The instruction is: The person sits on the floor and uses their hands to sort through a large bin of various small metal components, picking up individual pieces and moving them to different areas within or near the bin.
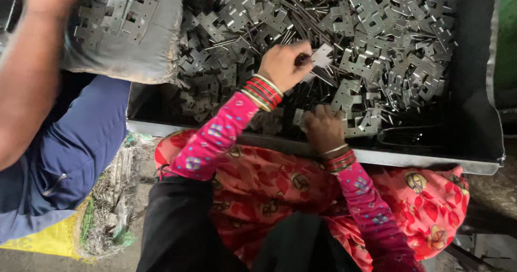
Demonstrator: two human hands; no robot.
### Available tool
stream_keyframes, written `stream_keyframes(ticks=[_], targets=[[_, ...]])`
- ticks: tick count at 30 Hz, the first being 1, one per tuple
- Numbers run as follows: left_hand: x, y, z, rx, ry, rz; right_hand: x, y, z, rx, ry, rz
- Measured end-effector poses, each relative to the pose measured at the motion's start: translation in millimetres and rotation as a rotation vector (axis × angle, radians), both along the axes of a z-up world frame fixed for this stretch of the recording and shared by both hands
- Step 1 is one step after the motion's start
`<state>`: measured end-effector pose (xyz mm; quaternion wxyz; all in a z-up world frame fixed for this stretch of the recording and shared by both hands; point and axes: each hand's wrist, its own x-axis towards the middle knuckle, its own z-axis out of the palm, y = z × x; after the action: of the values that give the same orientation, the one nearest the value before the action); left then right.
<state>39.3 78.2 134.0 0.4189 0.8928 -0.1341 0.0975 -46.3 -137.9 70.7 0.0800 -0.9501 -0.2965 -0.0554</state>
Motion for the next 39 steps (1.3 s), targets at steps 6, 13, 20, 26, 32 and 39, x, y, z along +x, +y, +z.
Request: stream_keyframes(ticks=[6,13,20,26,32,39], targets=[[-8,22,42,-1.134,0.645,-0.481,3,12,-8,-0.024,0.000,0.096],[2,29,29,-1.215,0.543,-0.332,12,-45,-15,0.905,0.329,-0.112],[-18,-35,-24,-0.833,0.563,-0.357,6,-66,17,1.881,1.188,-0.534],[-91,-87,-48,0.051,0.043,-0.281,-6,-57,-44,1.876,1.010,-0.537],[-35,-33,-26,0.033,-0.161,0.058,16,-81,-28,0.731,0.210,-0.533],[25,136,3,0.520,-0.243,0.672,89,-115,-58,0.269,-0.162,-0.300]])
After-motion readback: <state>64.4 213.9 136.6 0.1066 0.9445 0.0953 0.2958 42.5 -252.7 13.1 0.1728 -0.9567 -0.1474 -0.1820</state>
